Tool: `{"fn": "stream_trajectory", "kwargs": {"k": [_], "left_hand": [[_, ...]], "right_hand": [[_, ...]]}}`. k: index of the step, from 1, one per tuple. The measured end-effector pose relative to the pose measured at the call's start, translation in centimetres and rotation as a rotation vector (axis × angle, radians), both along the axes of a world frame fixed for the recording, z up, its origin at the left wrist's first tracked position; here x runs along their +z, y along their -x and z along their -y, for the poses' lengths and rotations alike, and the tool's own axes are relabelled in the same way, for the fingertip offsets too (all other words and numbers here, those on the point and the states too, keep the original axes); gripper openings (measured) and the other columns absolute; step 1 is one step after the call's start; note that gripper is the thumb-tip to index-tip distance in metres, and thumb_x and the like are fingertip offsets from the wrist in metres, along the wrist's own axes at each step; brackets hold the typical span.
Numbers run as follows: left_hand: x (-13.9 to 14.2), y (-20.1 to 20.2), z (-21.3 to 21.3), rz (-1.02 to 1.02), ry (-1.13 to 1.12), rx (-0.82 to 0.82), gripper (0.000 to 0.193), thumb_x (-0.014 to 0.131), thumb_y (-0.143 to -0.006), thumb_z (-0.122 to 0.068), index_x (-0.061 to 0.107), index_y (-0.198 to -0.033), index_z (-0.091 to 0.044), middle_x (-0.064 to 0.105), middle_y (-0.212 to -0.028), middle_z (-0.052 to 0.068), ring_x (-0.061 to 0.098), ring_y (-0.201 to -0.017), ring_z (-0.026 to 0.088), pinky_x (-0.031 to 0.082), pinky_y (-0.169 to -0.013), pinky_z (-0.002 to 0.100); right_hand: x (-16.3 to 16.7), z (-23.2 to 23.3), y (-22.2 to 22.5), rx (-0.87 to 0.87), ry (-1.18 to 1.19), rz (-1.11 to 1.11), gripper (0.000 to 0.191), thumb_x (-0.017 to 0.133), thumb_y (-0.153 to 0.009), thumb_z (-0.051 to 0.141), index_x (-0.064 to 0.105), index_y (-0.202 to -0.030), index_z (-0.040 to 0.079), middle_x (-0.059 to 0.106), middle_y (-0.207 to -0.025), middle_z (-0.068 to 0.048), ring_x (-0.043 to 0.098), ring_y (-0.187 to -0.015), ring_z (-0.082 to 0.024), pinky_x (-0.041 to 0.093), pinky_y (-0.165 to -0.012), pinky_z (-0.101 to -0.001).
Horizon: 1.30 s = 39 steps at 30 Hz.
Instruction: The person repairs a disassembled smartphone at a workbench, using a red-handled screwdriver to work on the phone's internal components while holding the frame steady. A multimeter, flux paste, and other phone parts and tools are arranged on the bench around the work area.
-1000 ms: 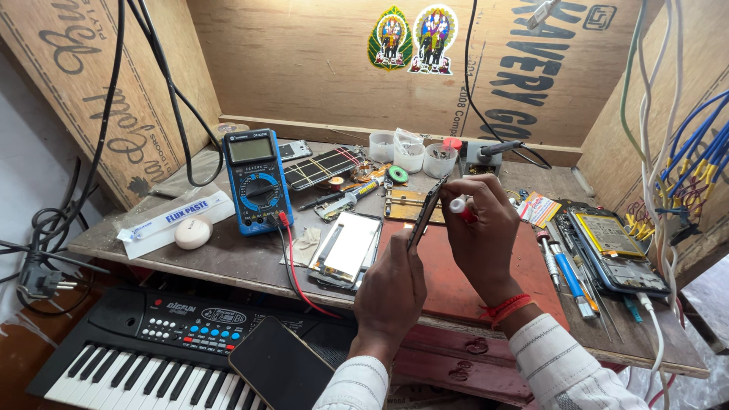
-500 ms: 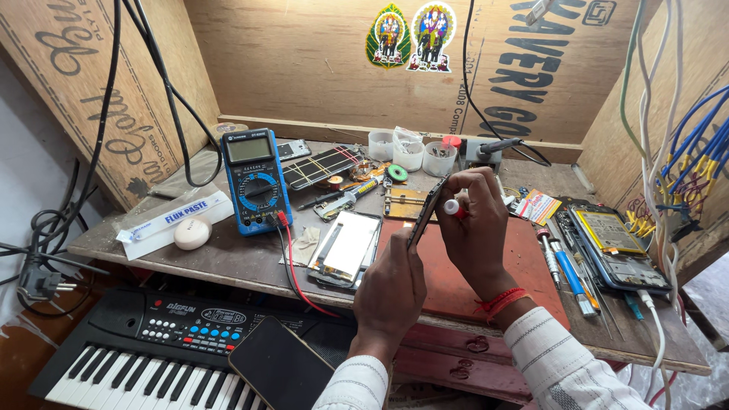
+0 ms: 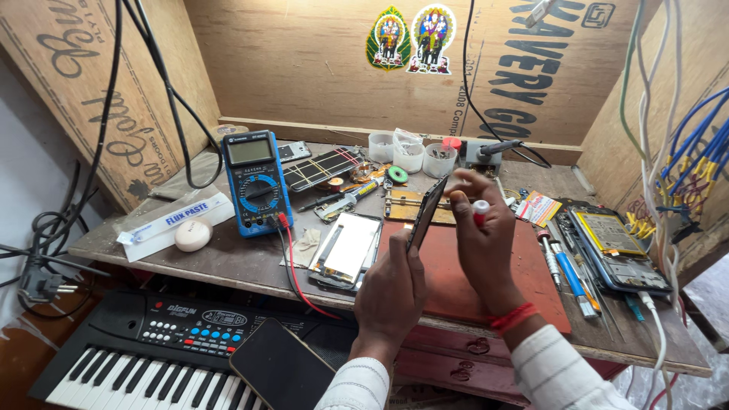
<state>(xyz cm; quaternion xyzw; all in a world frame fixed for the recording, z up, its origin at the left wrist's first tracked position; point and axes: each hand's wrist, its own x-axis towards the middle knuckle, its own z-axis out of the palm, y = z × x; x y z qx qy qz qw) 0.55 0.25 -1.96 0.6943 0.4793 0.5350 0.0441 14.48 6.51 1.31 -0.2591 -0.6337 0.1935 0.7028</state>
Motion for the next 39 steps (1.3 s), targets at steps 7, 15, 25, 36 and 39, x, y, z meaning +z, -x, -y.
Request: {"fn": "stream_trajectory", "kwargs": {"k": [7,15,25,36,39], "left_hand": [[-0.4,0.0,-0.3,-0.030,-0.021,0.036,0.020,0.045,-0.107,-0.021,0.048,-0.113,-0.003,0.063,-0.085,0.021,0.064,-0.080,0.044,0.048,-0.070,0.055],[-0.2,-0.2,-0.4,-0.025,-0.107,0.020,0.026,0.047,-0.104,-0.024,0.046,-0.117,-0.001,0.060,-0.087,0.020,0.063,-0.080,0.040,0.048,-0.071,0.053],[-0.5,-0.3,-0.4,-0.070,-0.096,0.035,0.024,0.046,-0.107,-0.027,0.045,-0.103,-0.003,0.056,-0.080,0.018,0.059,-0.077,0.039,0.046,-0.071,0.053],[0.0,-0.3,0.2,0.001,-0.186,-0.029,0.046,0.047,-0.106,-0.036,0.046,-0.130,0.002,0.064,-0.102,0.023,0.066,-0.093,0.042,0.052,-0.081,0.050],[0.2,-0.3,0.3,0.033,-0.110,-0.037,0.045,0.049,-0.104,-0.033,0.047,-0.133,0.001,0.066,-0.099,0.023,0.067,-0.093,0.042,0.052,-0.083,0.050]], "right_hand": [[-0.4,-0.3,-1.6,0.124,0.339,0.028,0.019,0.072,-0.097,0.009,0.075,-0.112,-0.001,0.064,-0.071,0.005,0.043,-0.054,0.001,0.032,-0.044,-0.0191],[1.4,1.8,-4.4,0.137,0.338,0.159,0.020,0.070,-0.095,0.006,0.075,-0.111,-0.004,0.077,-0.090,-0.006,0.070,-0.078,-0.007,0.058,-0.066,-0.0217],[1.9,2.6,-4.9,0.065,0.294,0.297,0.022,0.072,-0.095,0.010,0.077,-0.114,0.000,0.077,-0.091,-0.002,0.065,-0.080,-0.003,0.057,-0.069,-0.0213],[3.0,1.8,-6.0,-0.135,0.353,0.462,0.022,0.075,-0.091,0.012,0.080,-0.110,0.002,0.079,-0.084,-0.004,0.065,-0.072,-0.006,0.054,-0.065,-0.0241],[3.4,0.6,-6.5,0.008,0.486,0.620,0.023,0.074,-0.089,0.014,0.081,-0.109,0.005,0.079,-0.084,-0.002,0.064,-0.074,-0.005,0.054,-0.068,-0.0239]]}}
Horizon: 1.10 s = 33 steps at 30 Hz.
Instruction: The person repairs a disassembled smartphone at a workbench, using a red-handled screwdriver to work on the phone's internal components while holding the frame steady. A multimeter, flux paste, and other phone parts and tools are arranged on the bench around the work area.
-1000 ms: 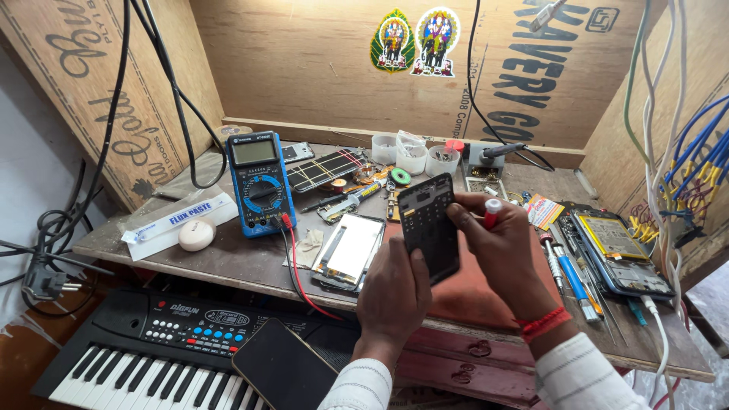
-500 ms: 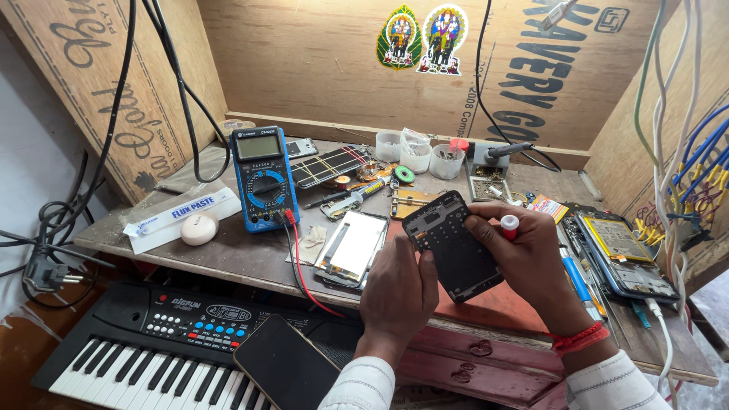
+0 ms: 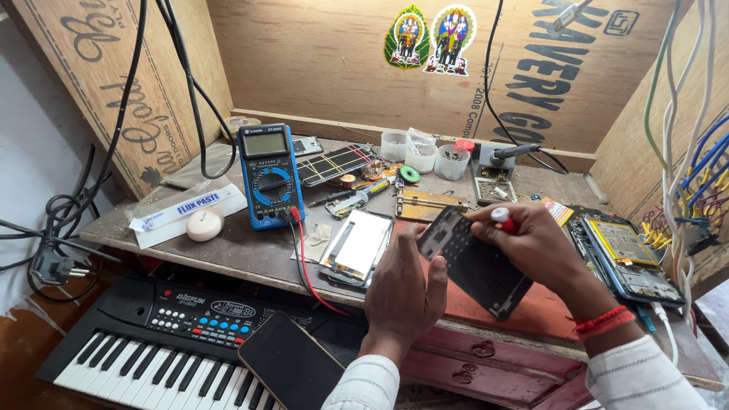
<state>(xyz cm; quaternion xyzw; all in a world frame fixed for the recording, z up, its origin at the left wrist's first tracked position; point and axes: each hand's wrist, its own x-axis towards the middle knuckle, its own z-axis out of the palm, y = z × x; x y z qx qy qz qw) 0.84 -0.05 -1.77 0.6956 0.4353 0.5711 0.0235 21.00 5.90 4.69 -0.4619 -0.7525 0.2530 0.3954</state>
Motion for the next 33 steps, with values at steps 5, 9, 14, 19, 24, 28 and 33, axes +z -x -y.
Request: {"fn": "stream_trajectory", "kwargs": {"k": [5,9,14,19,24,28,33], "left_hand": [[0.4,-0.1,-0.1,-0.017,0.083,0.046,0.042,0.054,-0.096,-0.025,0.050,-0.131,-0.001,0.067,-0.088,0.021,0.068,-0.084,0.040,0.052,-0.080,0.051],[0.6,-0.2,0.1,-0.044,0.051,0.086,0.046,0.053,-0.094,-0.019,0.050,-0.137,-0.002,0.068,-0.086,0.018,0.066,-0.080,0.038,0.050,-0.081,0.051],[0.6,-0.1,0.0,-0.075,0.026,0.114,0.050,0.054,-0.092,-0.015,0.050,-0.140,-0.004,0.068,-0.088,0.017,0.064,-0.077,0.038,0.050,-0.079,0.051],[0.6,-0.2,-0.1,-0.090,-0.006,0.124,0.052,0.055,-0.091,-0.015,0.049,-0.141,-0.002,0.068,-0.090,0.017,0.064,-0.075,0.037,0.050,-0.077,0.049],[0.5,0.0,-0.2,-0.117,-0.032,0.135,0.053,0.055,-0.091,-0.015,0.048,-0.142,-0.002,0.069,-0.093,0.016,0.064,-0.075,0.035,0.050,-0.075,0.048],[0.5,0.0,-0.1,-0.125,-0.068,0.147,0.052,0.055,-0.091,-0.015,0.050,-0.141,-0.002,0.069,-0.096,0.015,0.065,-0.078,0.035,0.049,-0.074,0.048],[0.7,-0.1,0.0,-0.138,-0.032,0.165,0.054,0.056,-0.090,-0.015,0.051,-0.142,-0.001,0.069,-0.095,0.015,0.064,-0.075,0.035,0.049,-0.074,0.048]], "right_hand": [[-0.6,-1.3,0.4,0.010,0.089,0.033,0.023,0.075,-0.089,0.017,0.082,-0.108,0.006,0.079,-0.082,-0.002,0.064,-0.072,-0.006,0.055,-0.066,-0.0261],[-1.6,-1.6,0.9,0.045,0.029,0.040,0.024,0.074,-0.089,0.018,0.081,-0.110,0.007,0.077,-0.081,-0.004,0.061,-0.072,-0.006,0.053,-0.064,-0.0259],[-3.1,-0.9,1.2,-0.091,-0.304,-0.353,0.027,0.058,-0.106,0.023,0.074,-0.104,0.002,0.074,-0.092,-0.005,0.063,-0.071,-0.008,0.050,-0.060,-0.0262],[-3.1,-0.9,1.0,-0.146,-0.421,-0.972,0.048,0.043,-0.118,0.036,0.068,-0.096,0.001,0.059,-0.073,-0.004,0.059,-0.060,-0.009,0.054,-0.056,-0.0244],[-4.2,0.0,3.5,0.030,-0.307,-1.008,0.023,0.061,-0.107,0.017,0.067,-0.102,-0.004,0.074,-0.094,-0.011,0.070,-0.074,-0.014,0.060,-0.061,-0.0295],[-4.5,1.8,4.0,0.026,-0.301,-0.709,0.021,0.070,-0.099,0.012,0.072,-0.110,-0.006,0.075,-0.093,-0.013,0.073,-0.078,-0.016,0.062,-0.071,-0.0290],[-4.2,2.7,3.7,-0.045,-0.269,-0.558,0.018,0.069,-0.099,0.008,0.075,-0.110,-0.005,0.076,-0.087,-0.013,0.074,-0.077,-0.015,0.061,-0.072,-0.0268]]}}
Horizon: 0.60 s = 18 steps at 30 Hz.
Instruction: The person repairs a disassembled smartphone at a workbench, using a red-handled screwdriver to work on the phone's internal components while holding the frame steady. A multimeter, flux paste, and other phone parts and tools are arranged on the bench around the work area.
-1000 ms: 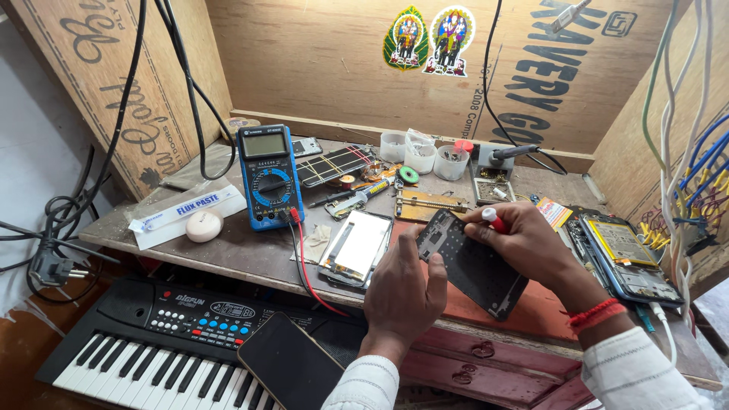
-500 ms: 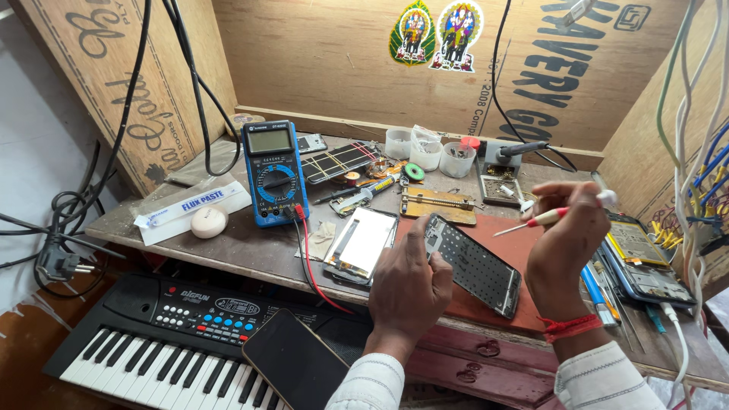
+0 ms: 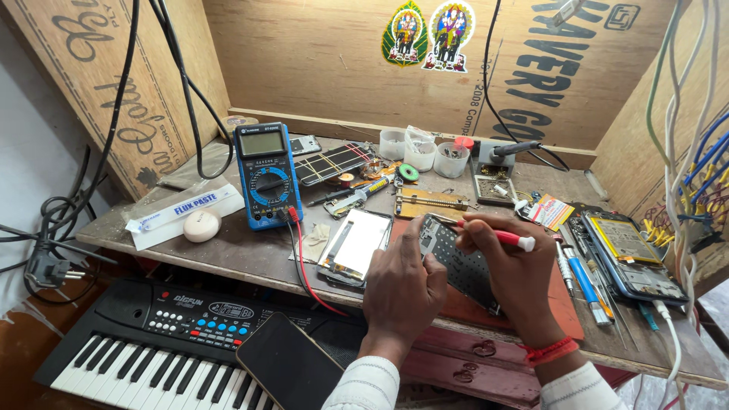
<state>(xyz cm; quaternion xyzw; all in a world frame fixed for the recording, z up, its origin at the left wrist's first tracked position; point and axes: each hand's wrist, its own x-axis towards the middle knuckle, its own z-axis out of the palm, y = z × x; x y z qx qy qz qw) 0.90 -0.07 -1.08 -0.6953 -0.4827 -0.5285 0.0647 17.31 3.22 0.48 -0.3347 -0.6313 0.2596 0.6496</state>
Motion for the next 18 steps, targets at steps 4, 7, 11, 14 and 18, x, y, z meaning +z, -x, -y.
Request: {"fn": "stream_trajectory", "kwargs": {"k": [4,7,11,14,18], "left_hand": [[0.1,0.0,0.0,-0.008,0.000,0.021,0.056,0.056,-0.088,-0.015,0.051,-0.141,0.001,0.069,-0.094,0.014,0.064,-0.075,0.034,0.048,-0.073,0.047],[0.1,0.0,0.0,-0.014,-0.001,0.033,0.055,0.056,-0.087,-0.015,0.052,-0.140,0.001,0.069,-0.093,0.014,0.065,-0.079,0.033,0.047,-0.074,0.047],[0.2,-0.1,0.0,-0.022,-0.006,0.054,0.055,0.057,-0.087,-0.017,0.053,-0.139,0.001,0.068,-0.090,0.012,0.064,-0.081,0.032,0.045,-0.077,0.046],[0.1,-0.1,0.0,-0.003,0.035,0.095,0.052,0.059,-0.085,-0.020,0.057,-0.134,-0.001,0.066,-0.081,0.012,0.062,-0.077,0.031,0.044,-0.078,0.045],[-0.1,-0.2,-0.2,0.019,0.013,0.103,0.044,0.061,-0.084,-0.020,0.061,-0.124,-0.002,0.065,-0.080,0.011,0.062,-0.078,0.029,0.044,-0.079,0.045]], "right_hand": [[-0.3,0.4,-0.9,0.055,0.006,0.042,0.017,0.068,-0.098,0.006,0.075,-0.108,-0.005,0.077,-0.090,-0.011,0.074,-0.078,-0.015,0.062,-0.072,-0.0276],[-0.8,0.6,-1.4,0.116,0.071,0.026,0.019,0.065,-0.097,0.005,0.075,-0.110,-0.004,0.079,-0.096,-0.009,0.075,-0.084,-0.014,0.062,-0.078,-0.0272],[-1.1,0.5,-1.4,0.062,0.106,0.077,0.019,0.068,-0.093,0.003,0.074,-0.110,-0.004,0.079,-0.095,-0.011,0.075,-0.084,-0.013,0.062,-0.080,-0.0275],[-1.1,0.3,-1.2,0.078,0.152,0.057,0.018,0.070,-0.089,0.002,0.072,-0.106,-0.004,0.078,-0.095,-0.011,0.076,-0.086,-0.013,0.062,-0.079,-0.0276],[-1.2,0.0,-1.4,0.146,0.197,-0.018,0.011,0.070,-0.089,0.002,0.070,-0.098,-0.004,0.077,-0.092,-0.011,0.076,-0.085,-0.014,0.063,-0.080,-0.0279]]}}
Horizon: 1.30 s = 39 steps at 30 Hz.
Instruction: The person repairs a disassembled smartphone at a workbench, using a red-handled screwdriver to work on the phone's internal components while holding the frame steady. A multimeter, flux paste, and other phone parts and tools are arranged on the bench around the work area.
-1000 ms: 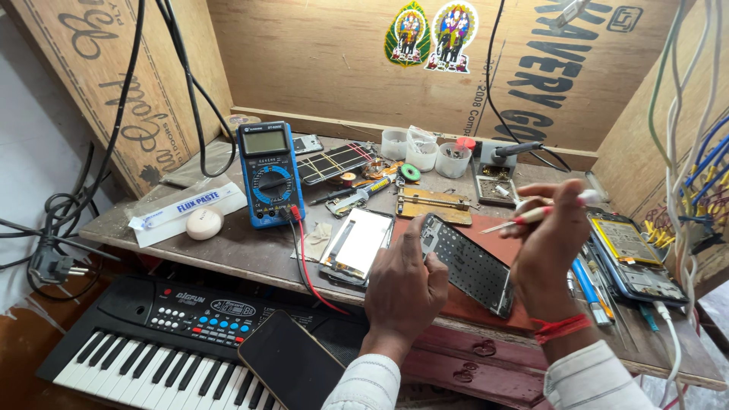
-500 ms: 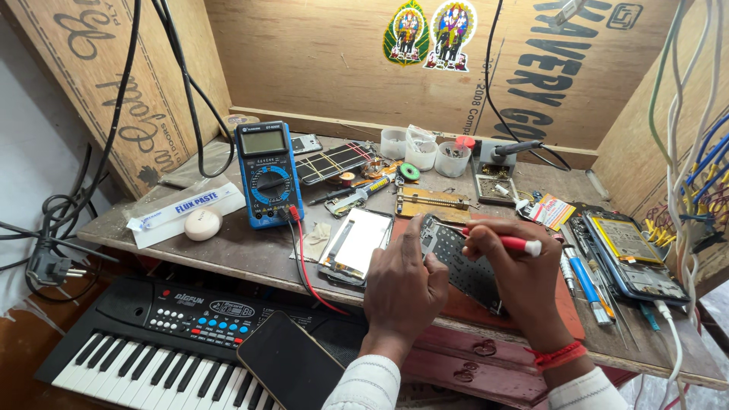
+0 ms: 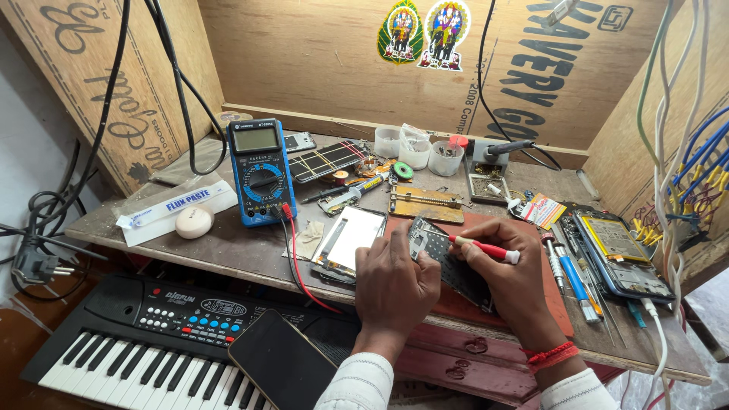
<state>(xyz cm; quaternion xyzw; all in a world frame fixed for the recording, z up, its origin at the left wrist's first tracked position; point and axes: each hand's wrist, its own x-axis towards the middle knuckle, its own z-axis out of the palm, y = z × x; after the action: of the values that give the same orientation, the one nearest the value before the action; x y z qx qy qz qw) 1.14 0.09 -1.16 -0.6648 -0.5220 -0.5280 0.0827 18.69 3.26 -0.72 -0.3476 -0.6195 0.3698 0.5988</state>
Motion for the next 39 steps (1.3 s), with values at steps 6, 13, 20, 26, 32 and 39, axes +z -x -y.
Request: {"fn": "stream_trajectory", "kwargs": {"k": [6,13,20,26,32,39], "left_hand": [[-0.18,0.00,-0.04,-0.015,-0.052,-0.003,0.042,0.060,-0.085,-0.019,0.060,-0.123,-0.001,0.065,-0.083,0.012,0.062,-0.080,0.030,0.044,-0.079,0.045],[-0.12,0.15,0.12,-0.021,-0.039,-0.015,0.041,0.059,-0.087,-0.019,0.060,-0.124,0.000,0.065,-0.083,0.012,0.062,-0.081,0.031,0.044,-0.079,0.045],[-0.13,0.19,0.18,-0.011,-0.043,-0.038,0.041,0.057,-0.087,-0.017,0.059,-0.125,0.000,0.066,-0.085,0.013,0.062,-0.083,0.031,0.045,-0.080,0.046],[-0.18,0.21,0.15,-0.009,-0.045,-0.038,0.041,0.057,-0.087,-0.017,0.059,-0.125,0.000,0.065,-0.084,0.013,0.062,-0.082,0.032,0.045,-0.080,0.046],[-0.33,0.23,0.04,-0.013,-0.043,-0.042,0.042,0.057,-0.088,-0.017,0.059,-0.126,0.000,0.065,-0.083,0.013,0.062,-0.080,0.031,0.045,-0.080,0.046],[-0.47,0.24,0.06,-0.017,-0.041,-0.047,0.042,0.057,-0.088,-0.017,0.059,-0.126,0.001,0.064,-0.082,0.013,0.062,-0.080,0.031,0.045,-0.080,0.046]], "right_hand": [[-0.51,-0.50,-0.31,0.039,-0.046,-0.004,0.008,0.071,-0.090,0.001,0.070,-0.096,-0.005,0.077,-0.091,-0.011,0.074,-0.084,-0.012,0.062,-0.080,-0.0270],[-0.55,-0.31,-0.08,0.004,-0.015,-0.005,0.008,0.071,-0.090,0.002,0.070,-0.097,-0.003,0.077,-0.090,-0.011,0.074,-0.083,-0.013,0.062,-0.078,-0.0275],[-0.37,-0.19,0.01,-0.004,-0.022,0.003,0.010,0.071,-0.091,0.003,0.071,-0.098,-0.004,0.077,-0.090,-0.012,0.074,-0.082,-0.013,0.062,-0.077,-0.0274],[-0.45,-0.28,0.14,-0.045,-0.008,0.020,0.011,0.071,-0.090,0.003,0.072,-0.098,-0.004,0.078,-0.088,-0.012,0.075,-0.080,-0.013,0.062,-0.075,-0.0272],[-0.35,-0.19,0.11,-0.028,-0.021,0.013,0.012,0.071,-0.092,0.004,0.072,-0.100,-0.005,0.078,-0.089,-0.013,0.074,-0.081,-0.013,0.062,-0.076,-0.0269],[-0.16,0.04,0.28,-0.028,0.031,0.011,0.012,0.070,-0.089,0.004,0.072,-0.098,-0.004,0.079,-0.089,-0.011,0.076,-0.083,-0.014,0.062,-0.078,-0.0279]]}}
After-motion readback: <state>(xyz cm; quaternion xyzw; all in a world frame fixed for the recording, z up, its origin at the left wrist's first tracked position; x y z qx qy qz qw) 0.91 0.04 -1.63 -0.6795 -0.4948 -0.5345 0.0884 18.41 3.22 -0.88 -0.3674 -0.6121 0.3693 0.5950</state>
